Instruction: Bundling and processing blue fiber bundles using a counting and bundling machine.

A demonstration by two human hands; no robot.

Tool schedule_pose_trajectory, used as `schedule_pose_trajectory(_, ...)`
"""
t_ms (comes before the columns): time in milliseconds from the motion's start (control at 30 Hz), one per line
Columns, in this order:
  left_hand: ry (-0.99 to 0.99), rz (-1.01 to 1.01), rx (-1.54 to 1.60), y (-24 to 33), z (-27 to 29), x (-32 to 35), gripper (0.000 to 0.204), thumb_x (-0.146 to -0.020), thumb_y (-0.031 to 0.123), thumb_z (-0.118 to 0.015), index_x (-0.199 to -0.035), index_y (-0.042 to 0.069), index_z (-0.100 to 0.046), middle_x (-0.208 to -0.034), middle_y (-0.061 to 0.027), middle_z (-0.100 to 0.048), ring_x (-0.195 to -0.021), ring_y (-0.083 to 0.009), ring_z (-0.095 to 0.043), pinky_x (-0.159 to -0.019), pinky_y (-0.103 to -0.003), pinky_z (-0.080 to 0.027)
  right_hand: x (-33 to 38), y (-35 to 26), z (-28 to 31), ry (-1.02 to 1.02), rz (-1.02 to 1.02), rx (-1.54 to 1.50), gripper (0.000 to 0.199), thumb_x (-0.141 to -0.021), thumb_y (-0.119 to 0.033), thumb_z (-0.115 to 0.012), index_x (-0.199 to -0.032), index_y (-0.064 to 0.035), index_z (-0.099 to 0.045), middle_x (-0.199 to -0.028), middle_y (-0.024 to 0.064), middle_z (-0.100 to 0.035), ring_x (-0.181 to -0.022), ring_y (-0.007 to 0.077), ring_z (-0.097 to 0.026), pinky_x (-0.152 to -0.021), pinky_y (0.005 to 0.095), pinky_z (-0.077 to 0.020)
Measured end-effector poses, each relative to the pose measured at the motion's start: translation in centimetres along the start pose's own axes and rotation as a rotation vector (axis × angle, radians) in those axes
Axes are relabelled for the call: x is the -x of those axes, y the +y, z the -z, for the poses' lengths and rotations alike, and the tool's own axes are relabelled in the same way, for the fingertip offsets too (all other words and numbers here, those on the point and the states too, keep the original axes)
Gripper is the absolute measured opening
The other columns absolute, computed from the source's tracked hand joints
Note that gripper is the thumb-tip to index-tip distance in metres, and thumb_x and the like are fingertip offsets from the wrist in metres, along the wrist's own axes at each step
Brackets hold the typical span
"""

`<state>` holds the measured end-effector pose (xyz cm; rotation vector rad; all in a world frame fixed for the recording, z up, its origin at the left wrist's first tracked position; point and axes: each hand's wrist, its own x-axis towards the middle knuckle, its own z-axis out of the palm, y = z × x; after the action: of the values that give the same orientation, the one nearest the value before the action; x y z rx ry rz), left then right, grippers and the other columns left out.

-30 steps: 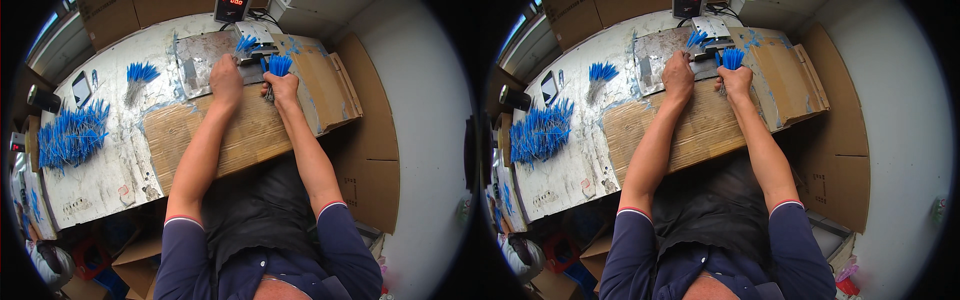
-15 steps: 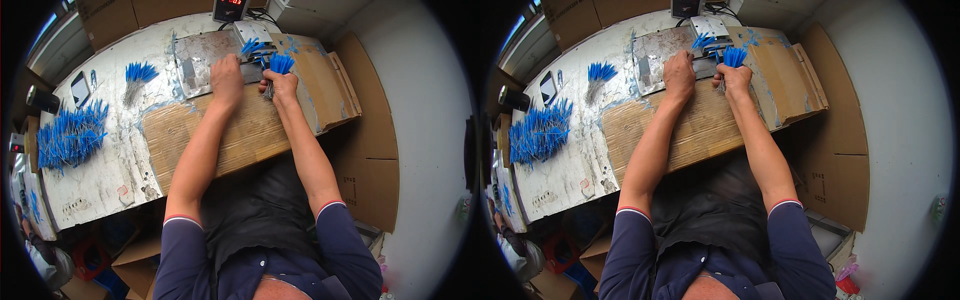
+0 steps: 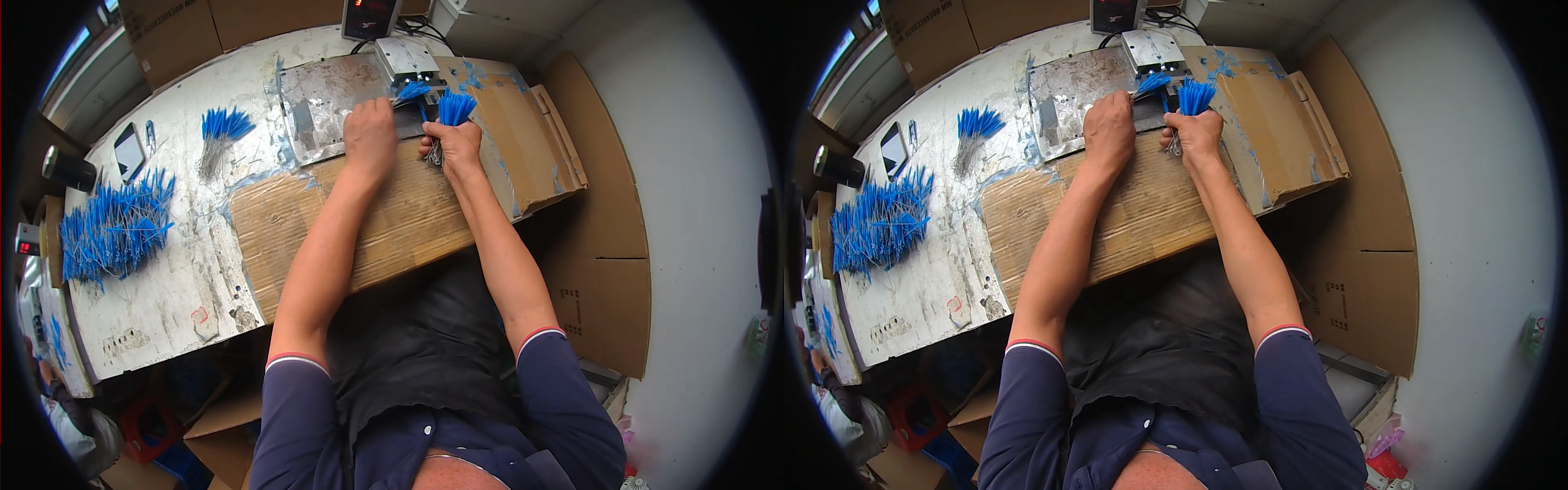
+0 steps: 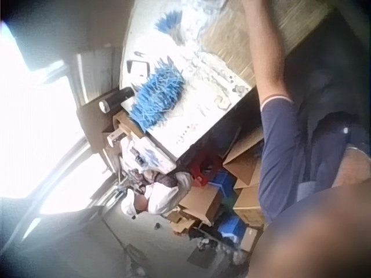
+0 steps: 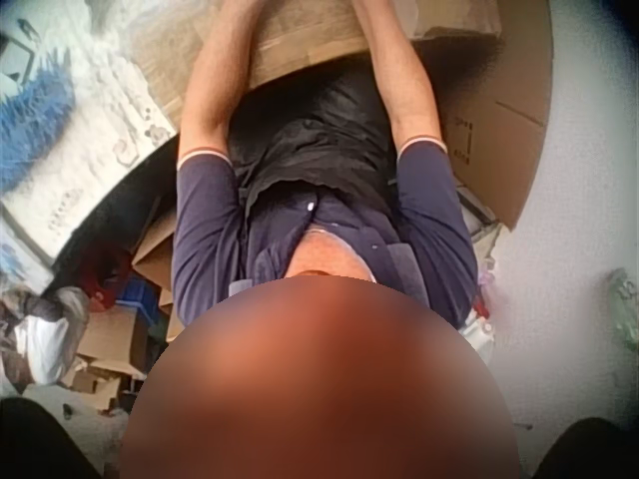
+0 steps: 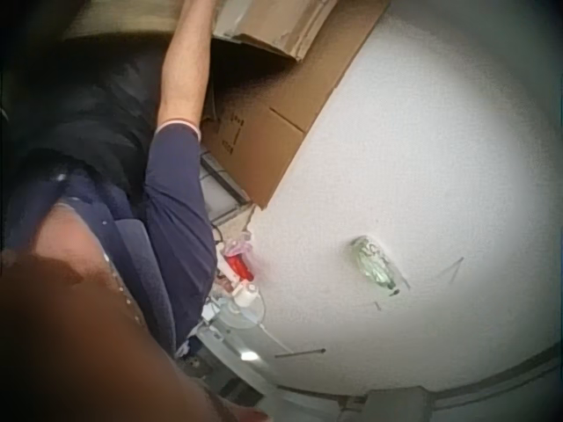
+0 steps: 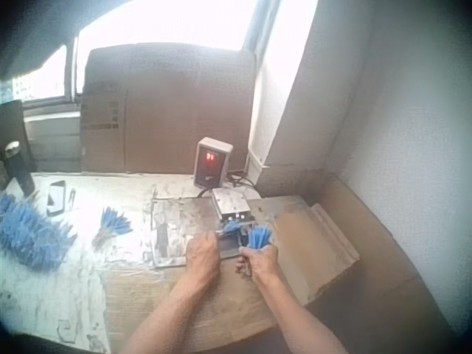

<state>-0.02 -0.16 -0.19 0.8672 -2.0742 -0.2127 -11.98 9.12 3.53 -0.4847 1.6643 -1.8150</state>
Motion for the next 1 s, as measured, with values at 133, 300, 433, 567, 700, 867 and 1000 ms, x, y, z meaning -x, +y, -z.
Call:
schedule_pose_trajectory(133,-0.033,0.031,-0.061,0.1,0.0,0.0,0.006,-0.091,0.008,-0.056,-0.090,0.004,-0.061,-0.083,-0.0157,-0.067,-0.082,-0.0338,-0.065,-0.074,-0.045,-0.050,0.0,0.1,-0.2,0.015,0.024,0.023,0.014,-0.077,0.005,-0.074,-0.075,0.0008,-0.061,-0.067,0.0097,-0.063,-0.050,0.0188,-0.064,-0.040,0.0309,-0.0543)
schedule_pose_trajectory(300,0.046,0.116,-0.039,-0.1,-0.1,-0.1,0.007,-0.092,0.011,-0.058,-0.091,0.005,-0.061,-0.083,-0.0157,-0.067,-0.081,-0.0345,-0.066,-0.071,-0.046,-0.050,-0.2,0.3,-0.5,0.029,0.052,0.026,0.014,-0.076,0.006,-0.073,-0.075,0.0006,-0.060,-0.067,0.0097,-0.063,-0.050,0.0190,-0.063,-0.040,0.0313,-0.0543)
schedule_pose_trajectory(433,0.130,0.260,0.003,-0.1,0.4,-0.3,0.010,-0.095,0.015,-0.060,-0.093,0.005,-0.061,-0.083,-0.0151,-0.067,-0.081,-0.0356,-0.066,-0.070,-0.047,-0.050,-0.4,0.3,-0.7,0.054,0.058,0.051,0.014,-0.076,0.005,-0.073,-0.074,0.0009,-0.060,-0.066,0.0105,-0.063,-0.050,0.0188,-0.063,-0.040,0.0312,-0.0537)
schedule_pose_trajectory(567,0.237,0.208,0.076,-0.1,0.6,-0.5,0.011,-0.095,0.016,-0.061,-0.093,0.005,-0.060,-0.083,-0.0153,-0.066,-0.083,-0.0362,-0.064,-0.073,-0.048,-0.048,-0.8,0.1,-1.2,0.083,0.042,0.080,0.014,-0.077,0.005,-0.074,-0.073,0.0020,-0.061,-0.065,0.0120,-0.063,-0.050,0.0190,-0.063,-0.040,0.0310,-0.0533)
schedule_pose_trajectory(700,0.280,0.115,0.128,-0.1,0.5,-0.7,0.012,-0.096,0.016,-0.061,-0.092,0.005,-0.060,-0.083,-0.0157,-0.065,-0.085,-0.0369,-0.062,-0.077,-0.048,-0.047,-0.8,0.1,-1.3,0.089,0.036,0.112,0.014,-0.077,0.004,-0.075,-0.074,0.0029,-0.062,-0.065,0.0129,-0.064,-0.050,0.0195,-0.064,-0.040,0.0314,-0.0539)
schedule_pose_trajectory(867,0.083,0.127,0.103,-0.1,0.5,-0.4,0.015,-0.096,0.018,-0.060,-0.090,0.005,-0.059,-0.082,-0.0165,-0.065,-0.084,-0.0371,-0.062,-0.076,-0.049,-0.047,-0.8,-0.1,0.3,-0.076,-0.029,-0.095,0.010,-0.079,0.001,-0.075,-0.081,0.0039,-0.065,-0.069,0.0120,-0.067,-0.053,0.0205,-0.066,-0.047,0.0316,-0.0584)
schedule_pose_trajectory(1000,0.065,0.120,0.114,0.0,0.6,-0.3,0.016,-0.097,0.018,-0.060,-0.089,0.005,-0.058,-0.080,-0.0173,-0.064,-0.080,-0.0377,-0.063,-0.072,-0.050,-0.047,-0.3,0.0,0.9,-0.116,-0.019,-0.189,0.011,-0.079,0.001,-0.074,-0.086,0.0047,-0.066,-0.072,0.0115,-0.067,-0.057,0.0208,-0.068,-0.050,0.0318,-0.0602)
